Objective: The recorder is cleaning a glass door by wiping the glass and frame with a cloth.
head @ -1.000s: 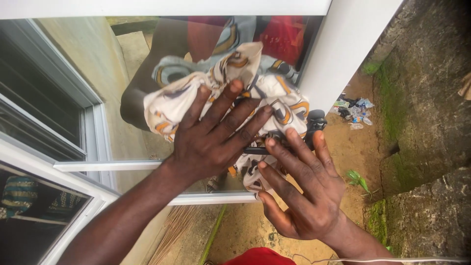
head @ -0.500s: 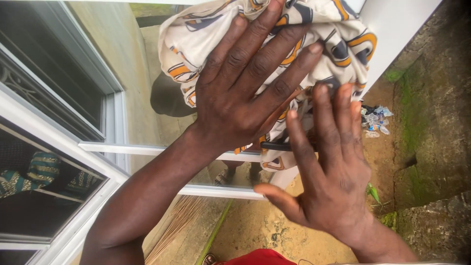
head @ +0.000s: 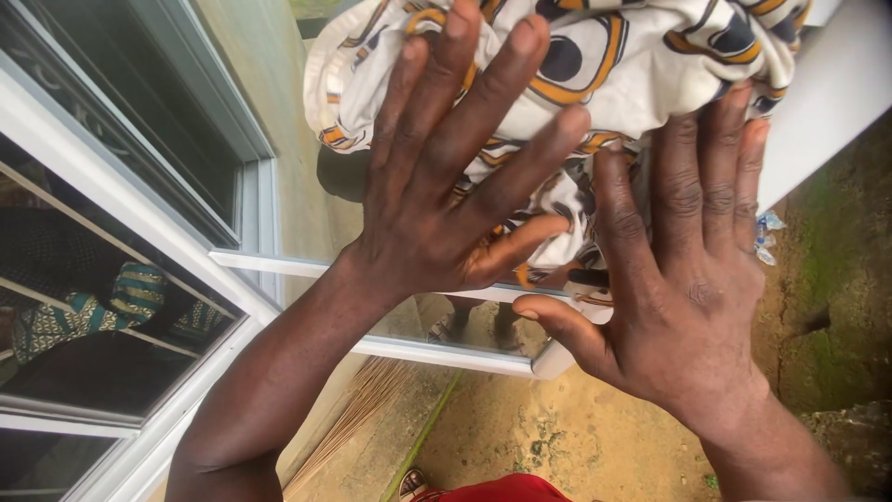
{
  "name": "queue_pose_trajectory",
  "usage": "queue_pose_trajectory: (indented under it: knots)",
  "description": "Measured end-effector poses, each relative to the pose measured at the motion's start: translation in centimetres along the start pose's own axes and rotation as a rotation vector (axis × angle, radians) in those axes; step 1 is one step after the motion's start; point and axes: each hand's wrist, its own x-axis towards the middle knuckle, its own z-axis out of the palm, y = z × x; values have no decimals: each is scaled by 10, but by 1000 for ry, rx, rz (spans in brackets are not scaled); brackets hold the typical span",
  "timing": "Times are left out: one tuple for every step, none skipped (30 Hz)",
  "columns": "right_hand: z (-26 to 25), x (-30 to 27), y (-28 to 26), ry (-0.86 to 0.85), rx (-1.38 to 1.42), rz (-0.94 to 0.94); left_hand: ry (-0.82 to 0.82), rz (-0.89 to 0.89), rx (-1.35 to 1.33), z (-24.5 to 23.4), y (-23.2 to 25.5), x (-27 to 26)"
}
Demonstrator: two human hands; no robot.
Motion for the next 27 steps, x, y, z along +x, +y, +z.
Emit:
queue_pose_trajectory:
  knots:
    - [-2, 5, -5, 0, 2, -3, 0, -3, 3, 0, -4, -4]
    - [-5, 10, -10, -16, 17, 12, -31, -36, 61, 1, -7, -8]
    - [-8, 14, -14, -31, 32, 28, -62, -69, 119, 1, -10, -13]
    - [-5, 16, -16, -30, 33, 27, -63, -69, 122, -1, -12, -14]
    - [-2, 17, -18, -20, 21, 13, -77, -73, 112, -3, -15, -15]
    - [0, 18, -19, -14, 8, 0, -93, -81, 100, -5, -17, -16]
    - [0, 22, -23, -16, 9, -1, -94, -84, 100, -7, -19, -17]
    - [-1, 26, -28, -17, 19, 3, -117, -95, 84, -10, -21, -18]
    - [-1, 29, -32, -18, 28, 8, -140, -107, 67, -14, -22, -20]
    - [1, 31, -35, -15, 29, 6, -139, -106, 71, -18, -25, -21]
    - [3, 33, -38, -17, 35, 4, -122, -80, 113, -22, -29, -22]
    - [4, 34, -41, -21, 39, 4, -105, -53, 151, -26, -31, -22]
    - [7, 37, -44, -21, 38, 4, -104, -53, 151, -27, -39, -23]
    - [9, 38, -47, -23, 43, 7, -27, 5, 227, -27, -45, -26]
    - [12, 40, -50, -25, 48, 11, 51, 62, 303, -28, -51, -29]
    - [13, 43, -54, -26, 47, 13, 51, 62, 301, -33, -57, -29]
    - [14, 46, -59, -44, 38, 15, -10, 38, 315, -38, -64, -30]
    - [15, 49, -63, -62, 30, 17, -71, 15, 327, -44, -71, -30]
    - [17, 53, -67, -63, 30, 20, -73, 16, 325, -49, -76, -30]
    - [18, 56, -70, -68, 32, 15, -129, -7, 297, -53, -80, -31]
    - [20, 59, -73, -73, 34, 10, -186, -29, 268, -58, -83, -31]
    - [24, 62, -75, -78, 35, 12, -189, -31, 264, -59, -85, -35]
    - [28, 64, -77, -77, 38, 10, -187, -53, 228, -60, -87, -38]
    - [31, 66, -80, -75, 41, 7, -185, -75, 194, -62, -88, -41]
    - [35, 69, -84, -79, 42, 9, -188, -77, 191, -61, -91, -48]
    - [40, 72, -87, -71, 40, 3, -152, -84, 194, -60, -95, -54]
    - [44, 76, -91, -64, 38, -3, -117, -92, 197, -59, -99, -60]
